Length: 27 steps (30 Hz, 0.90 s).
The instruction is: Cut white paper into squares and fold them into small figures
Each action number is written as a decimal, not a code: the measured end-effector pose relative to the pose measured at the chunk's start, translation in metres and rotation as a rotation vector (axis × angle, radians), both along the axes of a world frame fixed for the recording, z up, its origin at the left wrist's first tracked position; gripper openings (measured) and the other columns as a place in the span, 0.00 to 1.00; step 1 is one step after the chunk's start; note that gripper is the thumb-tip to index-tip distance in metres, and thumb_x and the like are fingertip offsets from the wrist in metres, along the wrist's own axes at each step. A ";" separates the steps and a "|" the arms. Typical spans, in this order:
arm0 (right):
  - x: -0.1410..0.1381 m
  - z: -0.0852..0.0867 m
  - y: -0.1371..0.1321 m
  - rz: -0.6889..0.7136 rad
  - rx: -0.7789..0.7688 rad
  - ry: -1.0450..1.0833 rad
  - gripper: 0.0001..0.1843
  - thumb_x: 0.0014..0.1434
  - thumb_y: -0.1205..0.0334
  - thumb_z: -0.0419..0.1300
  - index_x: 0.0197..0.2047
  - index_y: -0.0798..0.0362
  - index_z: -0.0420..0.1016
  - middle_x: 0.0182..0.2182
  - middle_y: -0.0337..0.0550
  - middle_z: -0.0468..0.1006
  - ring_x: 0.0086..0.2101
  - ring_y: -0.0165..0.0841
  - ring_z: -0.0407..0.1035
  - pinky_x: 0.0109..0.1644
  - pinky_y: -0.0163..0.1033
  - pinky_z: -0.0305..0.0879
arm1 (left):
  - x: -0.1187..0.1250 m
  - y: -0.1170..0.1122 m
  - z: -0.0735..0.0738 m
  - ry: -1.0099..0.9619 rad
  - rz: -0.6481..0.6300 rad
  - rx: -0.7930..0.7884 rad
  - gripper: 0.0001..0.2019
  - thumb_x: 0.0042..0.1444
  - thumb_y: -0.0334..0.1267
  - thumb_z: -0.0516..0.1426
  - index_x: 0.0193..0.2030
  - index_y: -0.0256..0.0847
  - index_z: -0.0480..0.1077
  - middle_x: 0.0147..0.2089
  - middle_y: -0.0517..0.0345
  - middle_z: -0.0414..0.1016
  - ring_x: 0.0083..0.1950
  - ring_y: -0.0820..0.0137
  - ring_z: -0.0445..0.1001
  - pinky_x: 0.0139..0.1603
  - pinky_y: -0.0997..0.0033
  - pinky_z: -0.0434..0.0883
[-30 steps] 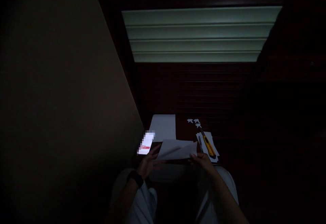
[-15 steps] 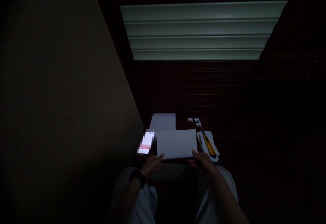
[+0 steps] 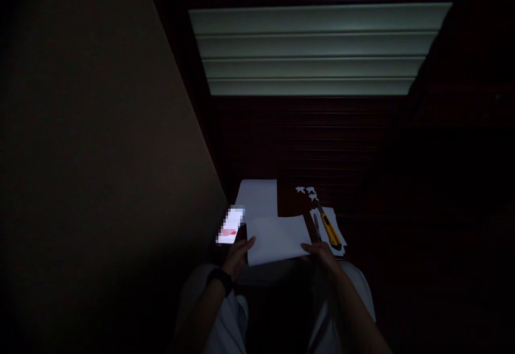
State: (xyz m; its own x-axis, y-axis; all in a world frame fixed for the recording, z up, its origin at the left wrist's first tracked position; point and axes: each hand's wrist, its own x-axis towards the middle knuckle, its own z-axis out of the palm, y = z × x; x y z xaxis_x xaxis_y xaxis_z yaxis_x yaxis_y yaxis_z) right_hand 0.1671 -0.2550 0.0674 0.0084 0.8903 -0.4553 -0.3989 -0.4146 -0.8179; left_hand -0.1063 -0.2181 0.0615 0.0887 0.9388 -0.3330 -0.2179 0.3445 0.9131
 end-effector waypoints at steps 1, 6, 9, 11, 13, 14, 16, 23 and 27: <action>0.000 0.000 0.000 -0.001 0.010 0.005 0.10 0.41 0.63 0.69 0.22 0.60 0.73 0.23 0.47 0.77 0.27 0.36 0.74 0.33 0.37 0.72 | 0.000 0.001 -0.003 -0.001 0.016 0.011 0.20 0.39 0.51 0.64 0.32 0.35 0.74 0.36 0.48 0.77 0.42 0.59 0.75 0.39 0.66 0.70; -0.003 0.000 0.001 -0.014 0.032 0.010 0.15 0.43 0.58 0.68 0.32 0.58 0.74 0.30 0.47 0.78 0.31 0.38 0.74 0.37 0.43 0.72 | -0.004 0.004 -0.014 0.018 -0.007 0.000 0.18 0.35 0.46 0.66 0.30 0.33 0.73 0.34 0.47 0.77 0.37 0.60 0.75 0.35 0.67 0.70; -0.003 -0.003 0.003 -0.010 0.013 -0.005 0.17 0.44 0.53 0.66 0.32 0.58 0.74 0.30 0.49 0.78 0.30 0.40 0.74 0.34 0.46 0.72 | -0.007 0.005 -0.020 0.029 -0.007 -0.002 0.18 0.35 0.44 0.67 0.30 0.33 0.74 0.34 0.47 0.77 0.36 0.61 0.75 0.34 0.67 0.70; -0.002 -0.005 0.003 -0.007 0.012 -0.011 0.18 0.44 0.52 0.67 0.30 0.59 0.74 0.29 0.50 0.78 0.30 0.41 0.74 0.33 0.47 0.73 | -0.008 0.007 -0.024 0.039 0.006 0.001 0.17 0.34 0.44 0.67 0.29 0.33 0.74 0.32 0.47 0.77 0.35 0.61 0.76 0.33 0.68 0.70; 0.000 -0.008 0.004 -0.021 0.025 -0.009 0.16 0.42 0.54 0.68 0.26 0.60 0.73 0.26 0.49 0.77 0.30 0.40 0.74 0.35 0.46 0.72 | -0.009 0.009 -0.029 0.046 0.020 0.007 0.17 0.33 0.44 0.67 0.26 0.32 0.73 0.30 0.48 0.77 0.33 0.61 0.76 0.32 0.67 0.70; 0.001 -0.009 0.005 -0.036 0.036 -0.006 0.16 0.41 0.55 0.69 0.24 0.59 0.72 0.25 0.47 0.77 0.30 0.40 0.74 0.36 0.45 0.72 | -0.009 0.009 -0.031 0.047 0.024 0.012 0.17 0.33 0.44 0.68 0.26 0.32 0.73 0.29 0.48 0.77 0.33 0.61 0.76 0.32 0.67 0.70; 0.002 -0.011 0.007 -0.078 0.061 0.004 0.15 0.40 0.56 0.69 0.23 0.57 0.71 0.26 0.44 0.77 0.33 0.38 0.73 0.39 0.43 0.72 | -0.008 0.010 -0.034 0.043 0.030 0.026 0.17 0.32 0.44 0.68 0.26 0.32 0.73 0.29 0.48 0.77 0.33 0.60 0.76 0.33 0.65 0.70; -0.023 -0.012 0.009 -0.176 0.178 0.138 0.30 0.41 0.57 0.69 0.47 0.41 0.64 0.39 0.35 0.75 0.42 0.39 0.71 0.44 0.52 0.68 | -0.002 0.008 -0.033 -0.013 0.029 0.083 0.21 0.31 0.41 0.68 0.34 0.31 0.74 0.36 0.44 0.78 0.38 0.58 0.76 0.40 0.60 0.71; -0.060 -0.020 0.011 -0.160 0.173 0.205 0.26 0.45 0.54 0.66 0.48 0.43 0.64 0.44 0.39 0.75 0.45 0.39 0.69 0.46 0.49 0.67 | 0.007 0.005 -0.027 -0.053 -0.003 0.129 0.23 0.33 0.39 0.68 0.38 0.32 0.73 0.40 0.44 0.77 0.42 0.57 0.75 0.44 0.59 0.70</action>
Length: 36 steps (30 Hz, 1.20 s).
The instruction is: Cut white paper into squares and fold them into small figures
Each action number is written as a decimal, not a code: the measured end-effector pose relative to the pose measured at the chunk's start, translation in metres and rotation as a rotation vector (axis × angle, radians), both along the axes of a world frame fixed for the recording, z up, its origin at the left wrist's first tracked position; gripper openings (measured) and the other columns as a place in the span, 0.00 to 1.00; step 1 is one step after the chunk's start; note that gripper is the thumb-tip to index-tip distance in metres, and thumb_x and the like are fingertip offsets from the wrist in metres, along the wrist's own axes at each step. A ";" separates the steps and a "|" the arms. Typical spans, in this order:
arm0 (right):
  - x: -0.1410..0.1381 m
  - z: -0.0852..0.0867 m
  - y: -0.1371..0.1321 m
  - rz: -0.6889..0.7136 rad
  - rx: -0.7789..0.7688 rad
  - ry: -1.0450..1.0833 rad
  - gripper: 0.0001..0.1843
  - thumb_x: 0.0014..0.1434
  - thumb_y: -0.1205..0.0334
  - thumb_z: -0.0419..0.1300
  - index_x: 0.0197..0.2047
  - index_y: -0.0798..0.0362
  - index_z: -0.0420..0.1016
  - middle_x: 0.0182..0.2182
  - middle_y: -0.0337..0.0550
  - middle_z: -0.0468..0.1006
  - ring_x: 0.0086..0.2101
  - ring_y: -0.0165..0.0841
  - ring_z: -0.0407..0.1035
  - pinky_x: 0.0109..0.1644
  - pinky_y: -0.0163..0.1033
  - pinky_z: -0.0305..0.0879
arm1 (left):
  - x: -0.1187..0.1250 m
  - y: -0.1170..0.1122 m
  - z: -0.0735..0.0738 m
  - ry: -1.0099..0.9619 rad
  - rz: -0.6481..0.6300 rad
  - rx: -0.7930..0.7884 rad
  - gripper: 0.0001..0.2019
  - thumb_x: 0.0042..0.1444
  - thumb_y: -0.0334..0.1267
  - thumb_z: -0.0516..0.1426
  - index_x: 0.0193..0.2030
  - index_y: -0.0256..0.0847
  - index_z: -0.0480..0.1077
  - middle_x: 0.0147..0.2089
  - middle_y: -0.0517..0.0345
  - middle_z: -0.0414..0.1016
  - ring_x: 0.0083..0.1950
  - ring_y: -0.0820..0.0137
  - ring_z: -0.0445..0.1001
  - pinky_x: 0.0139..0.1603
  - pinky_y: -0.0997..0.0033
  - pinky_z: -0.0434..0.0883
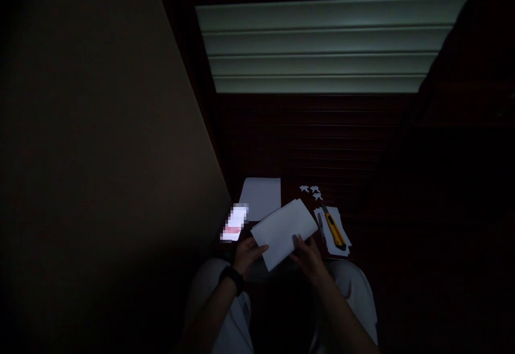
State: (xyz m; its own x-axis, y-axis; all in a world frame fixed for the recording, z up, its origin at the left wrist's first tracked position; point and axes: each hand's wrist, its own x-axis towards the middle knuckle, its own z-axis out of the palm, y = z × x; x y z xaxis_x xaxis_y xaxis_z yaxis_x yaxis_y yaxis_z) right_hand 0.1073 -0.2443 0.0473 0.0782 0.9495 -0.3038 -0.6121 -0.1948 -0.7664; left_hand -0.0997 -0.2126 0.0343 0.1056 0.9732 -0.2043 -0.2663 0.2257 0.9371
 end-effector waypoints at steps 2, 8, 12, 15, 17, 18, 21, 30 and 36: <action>-0.014 -0.005 0.006 -0.076 -0.014 -0.041 0.27 0.46 0.53 0.65 0.49 0.48 0.65 0.44 0.43 0.75 0.45 0.41 0.69 0.45 0.47 0.68 | 0.005 -0.002 0.003 -0.023 -0.027 0.023 0.26 0.34 0.38 0.68 0.43 0.33 0.71 0.44 0.43 0.75 0.45 0.57 0.74 0.46 0.59 0.70; -0.007 -0.009 0.016 -0.181 0.021 -0.111 0.32 0.44 0.57 0.67 0.52 0.52 0.64 0.46 0.44 0.75 0.45 0.42 0.69 0.47 0.42 0.67 | 0.008 -0.001 0.011 -0.080 -0.009 0.015 0.39 0.41 0.41 0.65 0.61 0.46 0.55 0.53 0.44 0.69 0.48 0.57 0.72 0.42 0.59 0.71; 0.007 -0.006 0.002 -0.066 0.037 -0.203 0.31 0.44 0.58 0.67 0.51 0.55 0.66 0.43 0.49 0.76 0.41 0.45 0.71 0.44 0.46 0.68 | 0.007 0.003 0.012 -0.012 -0.009 -0.008 0.31 0.48 0.47 0.61 0.58 0.44 0.60 0.52 0.45 0.70 0.50 0.60 0.71 0.45 0.62 0.70; 0.004 -0.007 -0.010 0.043 0.065 -0.297 0.30 0.44 0.58 0.67 0.51 0.55 0.67 0.42 0.51 0.76 0.40 0.46 0.71 0.42 0.48 0.67 | 0.010 0.003 0.005 0.099 -0.040 0.055 0.28 0.48 0.48 0.60 0.56 0.40 0.65 0.49 0.46 0.73 0.48 0.61 0.72 0.46 0.63 0.69; -0.002 -0.010 -0.016 0.079 0.083 -0.343 0.30 0.44 0.58 0.67 0.51 0.54 0.67 0.43 0.50 0.76 0.40 0.45 0.71 0.42 0.48 0.67 | 0.011 0.003 -0.002 0.168 -0.010 0.120 0.28 0.47 0.48 0.60 0.54 0.36 0.67 0.46 0.46 0.75 0.46 0.61 0.73 0.45 0.65 0.70; -0.005 -0.013 -0.018 0.092 0.088 -0.364 0.31 0.44 0.58 0.67 0.51 0.54 0.67 0.43 0.50 0.76 0.40 0.45 0.71 0.42 0.49 0.67 | 0.012 0.002 -0.005 0.191 0.013 0.136 0.29 0.47 0.47 0.61 0.53 0.34 0.67 0.45 0.46 0.76 0.45 0.61 0.73 0.44 0.66 0.70; -0.015 -0.019 -0.023 0.122 0.098 -0.406 0.31 0.43 0.56 0.68 0.51 0.52 0.67 0.43 0.49 0.76 0.41 0.45 0.71 0.43 0.49 0.67 | 0.010 0.003 -0.011 0.217 0.068 0.136 0.30 0.45 0.47 0.61 0.54 0.34 0.66 0.40 0.49 0.77 0.41 0.63 0.75 0.40 0.68 0.71; -0.016 -0.038 -0.025 0.182 0.094 -0.497 0.37 0.35 0.56 0.71 0.50 0.52 0.65 0.41 0.49 0.77 0.42 0.46 0.71 0.44 0.51 0.66 | 0.001 0.001 -0.006 0.192 0.080 0.199 0.28 0.44 0.43 0.63 0.53 0.36 0.67 0.27 0.59 0.74 0.29 0.72 0.72 0.29 0.76 0.68; -0.020 -0.021 -0.030 0.146 0.129 -0.497 0.34 0.45 0.52 0.65 0.55 0.50 0.62 0.47 0.48 0.74 0.45 0.44 0.69 0.46 0.49 0.65 | 0.001 -0.001 -0.011 0.190 0.042 0.186 0.21 0.43 0.42 0.63 0.44 0.35 0.70 0.26 0.58 0.74 0.28 0.70 0.73 0.28 0.75 0.69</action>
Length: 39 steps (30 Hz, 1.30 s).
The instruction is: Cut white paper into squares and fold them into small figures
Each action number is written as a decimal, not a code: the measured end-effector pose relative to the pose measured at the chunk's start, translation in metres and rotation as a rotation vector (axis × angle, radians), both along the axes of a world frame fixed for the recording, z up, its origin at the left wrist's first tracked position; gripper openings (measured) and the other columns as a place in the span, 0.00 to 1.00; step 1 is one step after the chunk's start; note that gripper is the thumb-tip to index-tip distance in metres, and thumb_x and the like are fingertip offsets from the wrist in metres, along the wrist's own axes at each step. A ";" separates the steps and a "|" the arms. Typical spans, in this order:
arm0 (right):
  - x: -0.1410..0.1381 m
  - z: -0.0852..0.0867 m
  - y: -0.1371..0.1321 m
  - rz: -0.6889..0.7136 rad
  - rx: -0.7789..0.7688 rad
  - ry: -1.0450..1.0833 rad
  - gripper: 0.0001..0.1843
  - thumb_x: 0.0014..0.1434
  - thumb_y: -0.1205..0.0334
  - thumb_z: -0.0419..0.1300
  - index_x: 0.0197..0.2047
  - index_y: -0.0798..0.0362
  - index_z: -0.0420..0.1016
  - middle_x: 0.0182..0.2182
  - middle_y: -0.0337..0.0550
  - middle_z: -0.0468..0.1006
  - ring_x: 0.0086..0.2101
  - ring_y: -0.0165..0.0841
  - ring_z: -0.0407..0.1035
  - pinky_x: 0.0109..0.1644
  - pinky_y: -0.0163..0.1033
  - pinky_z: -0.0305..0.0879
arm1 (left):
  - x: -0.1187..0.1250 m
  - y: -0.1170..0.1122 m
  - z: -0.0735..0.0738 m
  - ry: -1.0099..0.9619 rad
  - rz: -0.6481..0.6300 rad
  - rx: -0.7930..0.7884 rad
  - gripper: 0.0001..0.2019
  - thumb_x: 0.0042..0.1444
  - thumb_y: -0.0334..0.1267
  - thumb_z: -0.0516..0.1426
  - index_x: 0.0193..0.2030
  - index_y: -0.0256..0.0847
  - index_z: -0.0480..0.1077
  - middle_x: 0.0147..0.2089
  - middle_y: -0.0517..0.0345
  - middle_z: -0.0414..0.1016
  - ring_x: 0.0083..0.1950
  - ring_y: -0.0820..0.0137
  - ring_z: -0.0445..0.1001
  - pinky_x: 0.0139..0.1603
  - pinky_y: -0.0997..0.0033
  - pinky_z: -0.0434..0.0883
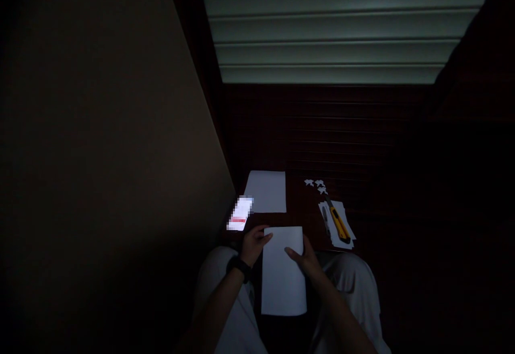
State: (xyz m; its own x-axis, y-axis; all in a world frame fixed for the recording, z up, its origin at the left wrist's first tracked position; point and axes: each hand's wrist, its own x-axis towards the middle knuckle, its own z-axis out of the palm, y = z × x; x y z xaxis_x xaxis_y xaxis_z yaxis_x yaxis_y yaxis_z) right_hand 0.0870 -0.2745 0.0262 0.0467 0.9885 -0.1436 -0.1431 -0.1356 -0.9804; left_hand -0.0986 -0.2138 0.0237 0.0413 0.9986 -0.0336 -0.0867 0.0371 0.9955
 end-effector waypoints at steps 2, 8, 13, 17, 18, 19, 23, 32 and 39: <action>0.001 0.009 0.000 -0.051 0.061 -0.020 0.33 0.50 0.52 0.61 0.58 0.47 0.58 0.53 0.46 0.69 0.50 0.42 0.65 0.51 0.48 0.62 | 0.000 -0.001 -0.001 0.006 -0.016 -0.004 0.21 0.43 0.42 0.63 0.44 0.36 0.70 0.27 0.56 0.74 0.29 0.69 0.73 0.28 0.74 0.69; 0.009 0.016 0.012 -0.219 0.198 -0.167 0.34 0.47 0.54 0.64 0.58 0.46 0.59 0.58 0.44 0.62 0.56 0.41 0.56 0.57 0.46 0.55 | -0.001 -0.003 -0.002 0.041 -0.049 0.009 0.21 0.43 0.42 0.63 0.43 0.35 0.70 0.27 0.56 0.74 0.29 0.69 0.73 0.28 0.74 0.69; 0.013 0.014 0.027 -0.192 0.218 -0.193 0.24 0.49 0.51 0.62 0.48 0.50 0.67 0.45 0.45 0.74 0.45 0.41 0.67 0.46 0.46 0.65 | 0.002 0.008 0.001 0.053 -0.060 0.038 0.19 0.44 0.42 0.62 0.43 0.35 0.70 0.24 0.59 0.73 0.27 0.71 0.71 0.26 0.76 0.66; 0.019 0.018 0.050 -0.201 0.250 -0.223 0.22 0.48 0.50 0.62 0.45 0.51 0.69 0.41 0.45 0.74 0.42 0.40 0.67 0.44 0.45 0.65 | 0.008 0.033 0.012 0.058 -0.083 0.080 0.18 0.44 0.41 0.62 0.43 0.37 0.71 0.24 0.61 0.72 0.27 0.73 0.71 0.27 0.77 0.66; 0.021 0.019 0.057 -0.204 0.260 -0.231 0.22 0.48 0.50 0.62 0.44 0.51 0.69 0.41 0.45 0.74 0.42 0.40 0.67 0.45 0.45 0.64 | 0.009 0.040 0.015 0.060 -0.089 0.089 0.18 0.44 0.40 0.62 0.44 0.37 0.71 0.24 0.61 0.71 0.26 0.73 0.70 0.26 0.77 0.66; 0.024 0.021 0.064 -0.205 0.269 -0.240 0.22 0.47 0.50 0.62 0.44 0.51 0.69 0.42 0.45 0.74 0.43 0.41 0.67 0.46 0.45 0.64 | 0.011 0.047 0.019 0.063 -0.094 0.096 0.18 0.44 0.40 0.62 0.44 0.38 0.71 0.24 0.62 0.71 0.26 0.73 0.70 0.26 0.77 0.65; 0.037 0.027 0.098 -0.175 0.278 -0.276 0.21 0.47 0.50 0.62 0.45 0.49 0.71 0.42 0.43 0.74 0.42 0.41 0.67 0.46 0.45 0.63 | 0.019 0.079 0.027 0.065 -0.120 0.111 0.16 0.44 0.40 0.61 0.41 0.37 0.71 0.23 0.63 0.70 0.25 0.74 0.69 0.24 0.78 0.65; 0.065 0.029 0.204 -0.036 0.191 -0.355 0.19 0.49 0.49 0.61 0.42 0.51 0.75 0.39 0.45 0.77 0.40 0.43 0.70 0.41 0.43 0.66 | 0.045 0.177 0.024 0.043 -0.141 0.077 0.18 0.43 0.41 0.63 0.41 0.37 0.71 0.25 0.61 0.70 0.27 0.72 0.71 0.26 0.77 0.66; 0.082 0.007 0.254 -0.071 0.095 -0.384 0.17 0.46 0.48 0.62 0.35 0.51 0.78 0.34 0.44 0.79 0.34 0.40 0.72 0.33 0.39 0.68 | 0.055 0.218 0.006 0.099 -0.135 0.057 0.17 0.43 0.42 0.63 0.41 0.38 0.71 0.26 0.60 0.72 0.28 0.71 0.72 0.26 0.76 0.66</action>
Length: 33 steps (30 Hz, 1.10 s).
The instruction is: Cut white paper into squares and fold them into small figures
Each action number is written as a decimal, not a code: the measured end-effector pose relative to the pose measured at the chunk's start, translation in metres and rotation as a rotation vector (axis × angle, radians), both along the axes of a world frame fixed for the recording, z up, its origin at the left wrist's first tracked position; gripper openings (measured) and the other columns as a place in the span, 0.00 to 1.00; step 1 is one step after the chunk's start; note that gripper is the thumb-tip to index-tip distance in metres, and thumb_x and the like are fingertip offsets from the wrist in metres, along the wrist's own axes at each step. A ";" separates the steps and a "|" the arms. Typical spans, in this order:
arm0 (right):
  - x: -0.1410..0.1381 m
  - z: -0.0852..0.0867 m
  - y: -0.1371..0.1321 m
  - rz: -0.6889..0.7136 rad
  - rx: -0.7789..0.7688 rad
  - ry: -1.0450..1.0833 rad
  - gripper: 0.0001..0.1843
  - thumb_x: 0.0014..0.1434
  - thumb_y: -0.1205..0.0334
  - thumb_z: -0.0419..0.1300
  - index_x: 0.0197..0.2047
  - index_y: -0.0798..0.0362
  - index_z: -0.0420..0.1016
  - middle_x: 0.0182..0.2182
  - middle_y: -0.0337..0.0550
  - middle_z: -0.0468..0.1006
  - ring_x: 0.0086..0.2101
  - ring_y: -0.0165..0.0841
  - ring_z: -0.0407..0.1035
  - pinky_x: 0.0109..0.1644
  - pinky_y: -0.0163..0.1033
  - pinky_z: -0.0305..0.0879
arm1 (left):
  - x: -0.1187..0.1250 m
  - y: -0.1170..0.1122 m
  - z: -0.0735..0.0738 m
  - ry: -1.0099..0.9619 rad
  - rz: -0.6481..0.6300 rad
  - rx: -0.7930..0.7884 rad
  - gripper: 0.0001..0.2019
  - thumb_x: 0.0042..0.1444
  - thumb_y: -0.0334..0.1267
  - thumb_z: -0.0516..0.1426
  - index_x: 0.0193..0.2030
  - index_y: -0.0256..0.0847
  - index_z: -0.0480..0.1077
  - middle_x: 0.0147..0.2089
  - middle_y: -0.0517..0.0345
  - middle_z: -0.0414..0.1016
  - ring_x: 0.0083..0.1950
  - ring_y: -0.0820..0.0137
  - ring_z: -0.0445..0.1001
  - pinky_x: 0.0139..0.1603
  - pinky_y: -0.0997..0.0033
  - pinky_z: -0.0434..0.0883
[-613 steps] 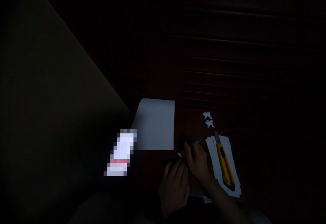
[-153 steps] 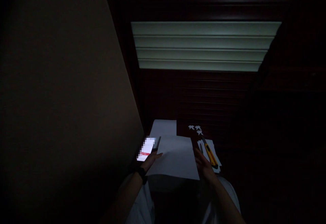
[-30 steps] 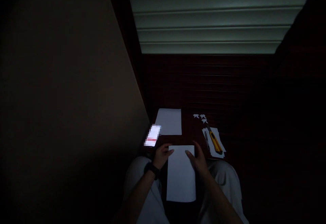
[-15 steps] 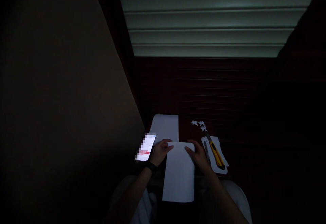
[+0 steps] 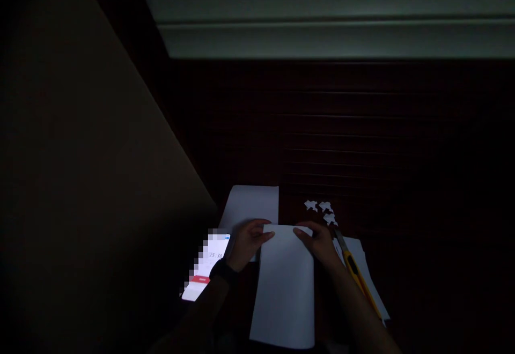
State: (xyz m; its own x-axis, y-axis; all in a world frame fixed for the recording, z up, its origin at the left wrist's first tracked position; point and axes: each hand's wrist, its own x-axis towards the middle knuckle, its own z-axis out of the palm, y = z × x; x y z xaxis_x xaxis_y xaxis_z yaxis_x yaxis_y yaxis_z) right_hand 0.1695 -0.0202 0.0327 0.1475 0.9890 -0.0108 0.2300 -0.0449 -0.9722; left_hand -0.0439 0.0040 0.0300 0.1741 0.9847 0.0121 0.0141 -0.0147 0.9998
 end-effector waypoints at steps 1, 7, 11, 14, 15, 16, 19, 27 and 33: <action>0.002 -0.002 0.004 -0.023 -0.013 -0.010 0.17 0.46 0.48 0.62 0.35 0.51 0.78 0.33 0.44 0.79 0.33 0.40 0.72 0.31 0.39 0.67 | 0.002 0.003 -0.001 0.014 -0.005 0.002 0.17 0.44 0.43 0.62 0.41 0.38 0.70 0.26 0.60 0.72 0.28 0.71 0.72 0.26 0.76 0.66; 0.012 -0.014 0.021 -0.080 -0.037 -0.039 0.17 0.47 0.49 0.63 0.37 0.51 0.78 0.32 0.44 0.79 0.31 0.39 0.72 0.29 0.38 0.66 | 0.013 0.019 0.003 0.066 0.002 0.052 0.16 0.47 0.43 0.60 0.41 0.38 0.71 0.21 0.62 0.69 0.24 0.74 0.69 0.22 0.79 0.63; 0.017 -0.021 0.026 -0.092 -0.046 -0.098 0.16 0.47 0.49 0.63 0.37 0.49 0.78 0.33 0.43 0.79 0.34 0.41 0.72 0.33 0.39 0.67 | 0.013 0.028 -0.001 0.075 0.070 0.036 0.13 0.46 0.43 0.61 0.38 0.39 0.73 0.27 0.58 0.73 0.30 0.70 0.73 0.29 0.77 0.67; 0.021 -0.027 0.028 -0.117 -0.050 -0.159 0.15 0.47 0.49 0.63 0.37 0.48 0.78 0.33 0.42 0.80 0.34 0.41 0.72 0.34 0.41 0.67 | 0.013 0.031 -0.006 0.073 0.080 0.005 0.12 0.45 0.42 0.61 0.37 0.39 0.74 0.29 0.56 0.75 0.32 0.68 0.74 0.30 0.76 0.69; 0.021 -0.029 0.028 -0.125 -0.047 -0.169 0.15 0.47 0.49 0.63 0.37 0.47 0.78 0.33 0.42 0.80 0.33 0.41 0.72 0.34 0.42 0.67 | 0.013 0.031 -0.007 0.067 0.074 -0.006 0.12 0.46 0.42 0.61 0.37 0.39 0.74 0.30 0.56 0.76 0.32 0.68 0.74 0.30 0.76 0.69; 0.022 -0.030 0.029 -0.131 -0.038 -0.173 0.15 0.47 0.49 0.63 0.37 0.47 0.78 0.33 0.43 0.80 0.33 0.41 0.72 0.34 0.42 0.67 | 0.014 0.030 -0.009 0.058 0.069 -0.019 0.12 0.46 0.42 0.61 0.37 0.40 0.74 0.30 0.56 0.76 0.33 0.67 0.75 0.30 0.76 0.69; 0.021 -0.031 0.032 -0.142 0.036 -0.158 0.14 0.47 0.50 0.63 0.35 0.48 0.79 0.34 0.43 0.80 0.35 0.41 0.72 0.38 0.43 0.67 | 0.017 0.028 -0.012 0.021 0.049 -0.067 0.13 0.46 0.43 0.61 0.37 0.39 0.74 0.31 0.54 0.77 0.33 0.67 0.75 0.28 0.76 0.70; 0.018 -0.031 0.033 -0.153 0.046 -0.145 0.14 0.47 0.50 0.63 0.34 0.49 0.79 0.34 0.44 0.80 0.35 0.41 0.73 0.40 0.44 0.67 | 0.017 0.027 -0.013 -0.025 0.030 -0.129 0.15 0.46 0.44 0.61 0.39 0.37 0.73 0.32 0.53 0.77 0.31 0.68 0.74 0.26 0.75 0.70; 0.019 -0.029 0.034 -0.122 0.058 -0.151 0.13 0.47 0.51 0.62 0.33 0.49 0.79 0.33 0.44 0.80 0.35 0.41 0.72 0.40 0.43 0.66 | 0.017 0.027 -0.012 -0.016 0.024 -0.123 0.15 0.46 0.44 0.61 0.39 0.38 0.74 0.30 0.55 0.76 0.29 0.70 0.73 0.25 0.76 0.69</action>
